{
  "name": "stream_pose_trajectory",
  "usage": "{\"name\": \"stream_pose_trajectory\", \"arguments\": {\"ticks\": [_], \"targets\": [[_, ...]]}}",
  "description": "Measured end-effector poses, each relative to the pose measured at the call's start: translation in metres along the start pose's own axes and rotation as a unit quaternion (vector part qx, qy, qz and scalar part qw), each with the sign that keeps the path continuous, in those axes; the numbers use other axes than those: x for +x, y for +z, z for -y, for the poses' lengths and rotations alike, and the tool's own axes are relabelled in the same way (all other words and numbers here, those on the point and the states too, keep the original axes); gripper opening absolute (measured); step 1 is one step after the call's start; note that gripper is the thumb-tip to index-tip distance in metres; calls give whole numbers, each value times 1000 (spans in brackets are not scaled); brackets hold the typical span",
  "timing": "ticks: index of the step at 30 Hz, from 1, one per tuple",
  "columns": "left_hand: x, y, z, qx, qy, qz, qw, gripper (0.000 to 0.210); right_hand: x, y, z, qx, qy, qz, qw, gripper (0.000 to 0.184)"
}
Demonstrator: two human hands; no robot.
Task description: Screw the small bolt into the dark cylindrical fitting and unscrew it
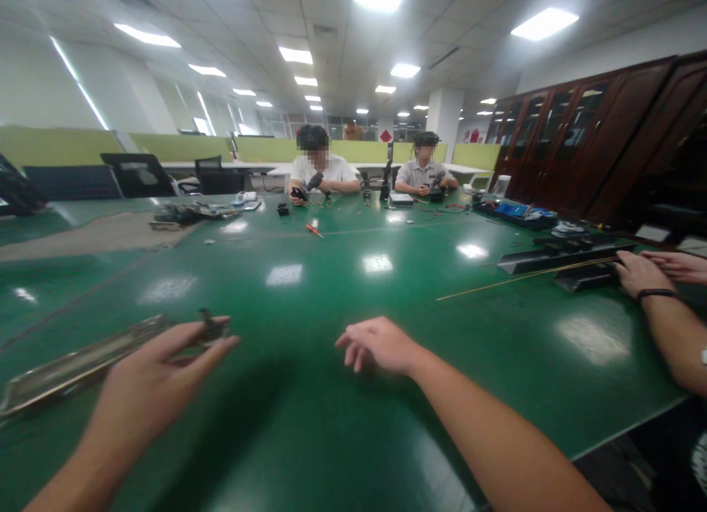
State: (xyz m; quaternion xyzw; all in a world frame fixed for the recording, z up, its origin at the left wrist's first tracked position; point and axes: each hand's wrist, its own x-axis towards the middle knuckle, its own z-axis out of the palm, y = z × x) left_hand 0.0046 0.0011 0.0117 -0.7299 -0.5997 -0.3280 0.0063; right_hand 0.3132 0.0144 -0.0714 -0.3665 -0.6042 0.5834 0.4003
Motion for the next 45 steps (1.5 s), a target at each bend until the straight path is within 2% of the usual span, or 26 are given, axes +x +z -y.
{"name": "stream_pose_trajectory", "arguments": {"ticks": [2,5,7,9,12,15,19,23,28,33,38,45], "targets": [[-6,24,-22,-75,76,91,990,60,5,-10,-3,2,-17,-37,999,59],[-25,56,-50,-118,184,196,956,34,7,-19,-8,-5,-43,-69,997,65],[-38,68,-57,-117,218,246,937,26,5,-18,-9,-14,-55,-67,996,64],[-47,73,-54,-115,224,270,929,28,0,-13,-8,-24,-63,-48,997,60],[-52,73,-42,-124,182,254,942,33,-7,-2,-5,-43,-66,-8,997,47],[-51,71,-35,-138,147,239,950,26,-14,6,-2,-126,-65,31,989,40],[-51,72,-37,-157,154,246,944,19,-18,10,1,-154,-60,80,983,47],[-51,73,-40,-162,167,246,941,20,-21,11,6,-176,-66,117,975,42],[-50,72,-39,-168,144,237,946,21,-24,14,12,-278,-92,107,950,28],[-49,74,-40,-183,131,233,946,17,-26,19,13,-363,-114,90,920,26],[-49,76,-42,-196,131,231,944,16,-28,22,14,-391,-140,81,906,24],[-50,78,-41,-199,141,240,940,18,-28,27,16,-400,-152,70,901,16]]}}
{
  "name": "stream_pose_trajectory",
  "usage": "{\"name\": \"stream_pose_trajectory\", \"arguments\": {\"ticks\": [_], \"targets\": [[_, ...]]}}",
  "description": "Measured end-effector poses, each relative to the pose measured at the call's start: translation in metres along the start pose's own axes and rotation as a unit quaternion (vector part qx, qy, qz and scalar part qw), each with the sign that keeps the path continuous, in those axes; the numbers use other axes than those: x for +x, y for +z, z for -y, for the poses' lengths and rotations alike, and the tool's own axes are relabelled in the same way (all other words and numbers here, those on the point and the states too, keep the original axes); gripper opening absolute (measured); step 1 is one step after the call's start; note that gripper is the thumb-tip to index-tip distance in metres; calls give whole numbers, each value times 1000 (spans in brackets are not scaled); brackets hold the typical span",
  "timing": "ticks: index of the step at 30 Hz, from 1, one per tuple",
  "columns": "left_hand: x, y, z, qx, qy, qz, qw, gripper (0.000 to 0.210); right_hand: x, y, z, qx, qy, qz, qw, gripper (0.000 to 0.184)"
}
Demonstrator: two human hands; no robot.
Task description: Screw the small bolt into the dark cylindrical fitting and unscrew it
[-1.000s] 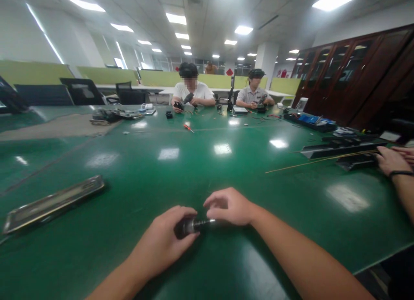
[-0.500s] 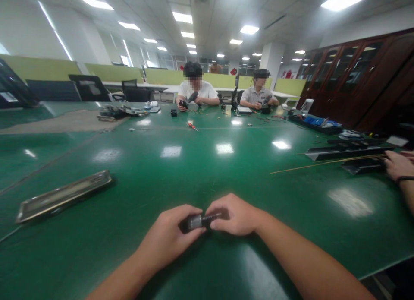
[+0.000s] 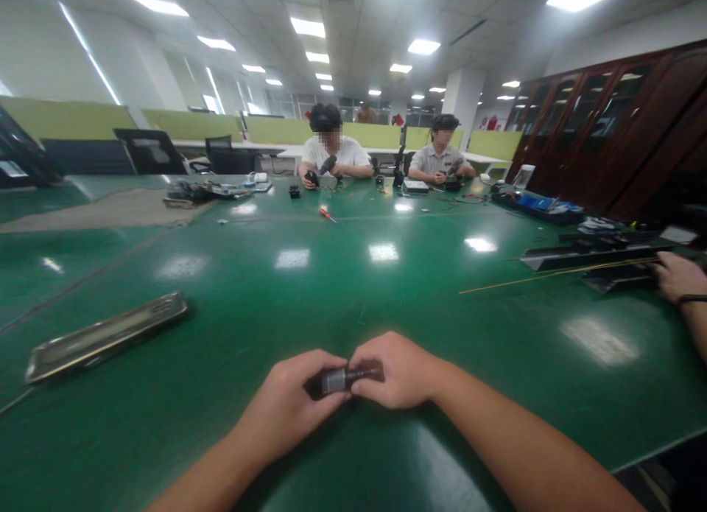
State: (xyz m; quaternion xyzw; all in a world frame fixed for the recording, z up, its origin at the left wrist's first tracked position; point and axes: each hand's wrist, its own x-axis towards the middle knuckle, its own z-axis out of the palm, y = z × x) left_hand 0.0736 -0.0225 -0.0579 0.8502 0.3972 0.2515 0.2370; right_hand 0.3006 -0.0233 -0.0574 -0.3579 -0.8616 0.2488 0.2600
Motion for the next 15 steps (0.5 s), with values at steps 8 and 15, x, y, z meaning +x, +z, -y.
{"name": "stream_pose_trajectory", "arguments": {"ticks": [8,15], "targets": [[-1,-1,1,15,0,-10,1000,19,1,1,-2,-21,-25,-4,999,17],[1,-2,-2,22,11,-19,1000,18,1,2,-4,-34,-40,-1,999,17]]}}
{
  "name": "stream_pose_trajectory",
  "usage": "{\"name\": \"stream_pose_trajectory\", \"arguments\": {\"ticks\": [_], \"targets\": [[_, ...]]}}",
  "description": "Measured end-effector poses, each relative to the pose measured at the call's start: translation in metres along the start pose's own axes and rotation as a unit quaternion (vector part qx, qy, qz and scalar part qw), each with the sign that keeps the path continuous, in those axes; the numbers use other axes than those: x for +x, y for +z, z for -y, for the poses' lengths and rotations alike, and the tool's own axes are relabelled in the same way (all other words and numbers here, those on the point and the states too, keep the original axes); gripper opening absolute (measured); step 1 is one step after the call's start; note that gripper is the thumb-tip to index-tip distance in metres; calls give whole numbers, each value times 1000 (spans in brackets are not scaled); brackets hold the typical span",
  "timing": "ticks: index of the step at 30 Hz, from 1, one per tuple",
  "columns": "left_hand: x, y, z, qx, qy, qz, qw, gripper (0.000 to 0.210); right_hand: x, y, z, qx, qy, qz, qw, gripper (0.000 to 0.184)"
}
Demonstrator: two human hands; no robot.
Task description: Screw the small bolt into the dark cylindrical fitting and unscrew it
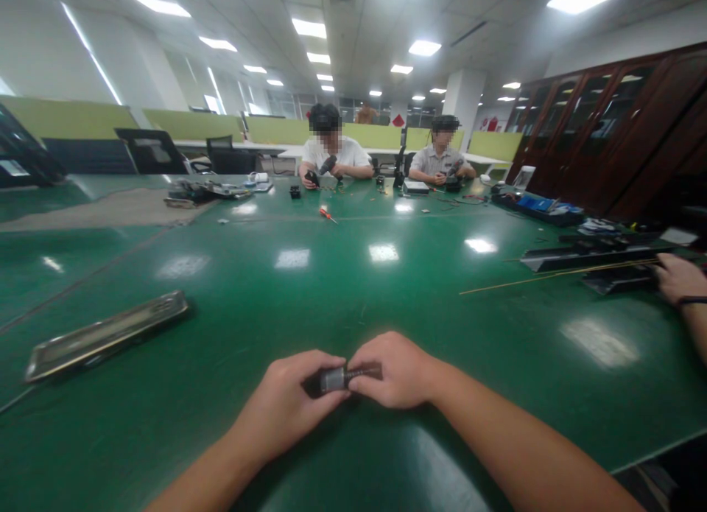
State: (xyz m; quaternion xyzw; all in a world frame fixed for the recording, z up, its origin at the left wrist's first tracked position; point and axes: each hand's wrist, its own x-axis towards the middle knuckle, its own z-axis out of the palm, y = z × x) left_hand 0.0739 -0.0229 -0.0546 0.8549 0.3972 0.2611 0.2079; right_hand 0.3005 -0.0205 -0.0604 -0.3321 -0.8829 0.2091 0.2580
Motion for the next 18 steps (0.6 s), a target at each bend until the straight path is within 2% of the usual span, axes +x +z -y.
{"name": "stream_pose_trajectory", "arguments": {"ticks": [18], "targets": [[-2,-1,3,5,4,-7,1000,19,-1,-1,0,-19,-10,4,1000,19]]}}
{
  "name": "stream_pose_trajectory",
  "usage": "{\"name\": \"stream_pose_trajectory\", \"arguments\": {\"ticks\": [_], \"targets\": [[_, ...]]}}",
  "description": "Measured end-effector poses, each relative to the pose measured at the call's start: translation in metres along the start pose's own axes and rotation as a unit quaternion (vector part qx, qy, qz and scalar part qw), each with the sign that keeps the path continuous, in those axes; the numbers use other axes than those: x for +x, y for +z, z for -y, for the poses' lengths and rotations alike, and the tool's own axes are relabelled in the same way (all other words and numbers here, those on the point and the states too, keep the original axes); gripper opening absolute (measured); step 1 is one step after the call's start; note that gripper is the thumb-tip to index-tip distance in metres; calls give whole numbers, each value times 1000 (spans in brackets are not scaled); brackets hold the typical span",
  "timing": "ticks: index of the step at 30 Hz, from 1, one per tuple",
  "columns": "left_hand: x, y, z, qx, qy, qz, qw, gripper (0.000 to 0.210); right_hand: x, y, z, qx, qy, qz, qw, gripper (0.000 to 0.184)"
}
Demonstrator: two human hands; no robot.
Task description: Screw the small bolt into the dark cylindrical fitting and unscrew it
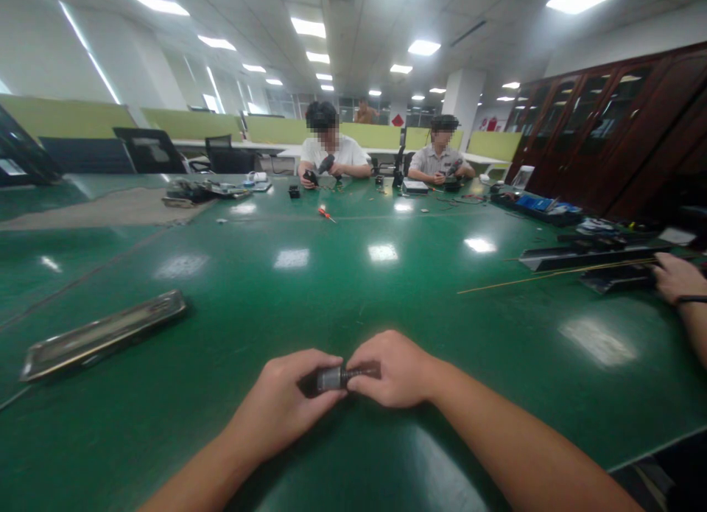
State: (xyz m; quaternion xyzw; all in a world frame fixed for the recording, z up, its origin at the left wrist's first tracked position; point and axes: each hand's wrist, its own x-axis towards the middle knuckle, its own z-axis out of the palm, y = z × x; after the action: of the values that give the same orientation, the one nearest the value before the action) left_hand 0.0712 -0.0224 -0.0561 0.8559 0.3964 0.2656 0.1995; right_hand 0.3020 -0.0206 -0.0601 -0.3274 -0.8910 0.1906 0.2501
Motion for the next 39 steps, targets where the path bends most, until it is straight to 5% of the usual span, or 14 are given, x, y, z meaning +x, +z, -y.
{"name": "stream_pose_trajectory", "arguments": {"ticks": [39], "targets": [[0,-9,11,23,-5,-27,999,21,1,-2,-1,-5,47,-46,998,13]]}}
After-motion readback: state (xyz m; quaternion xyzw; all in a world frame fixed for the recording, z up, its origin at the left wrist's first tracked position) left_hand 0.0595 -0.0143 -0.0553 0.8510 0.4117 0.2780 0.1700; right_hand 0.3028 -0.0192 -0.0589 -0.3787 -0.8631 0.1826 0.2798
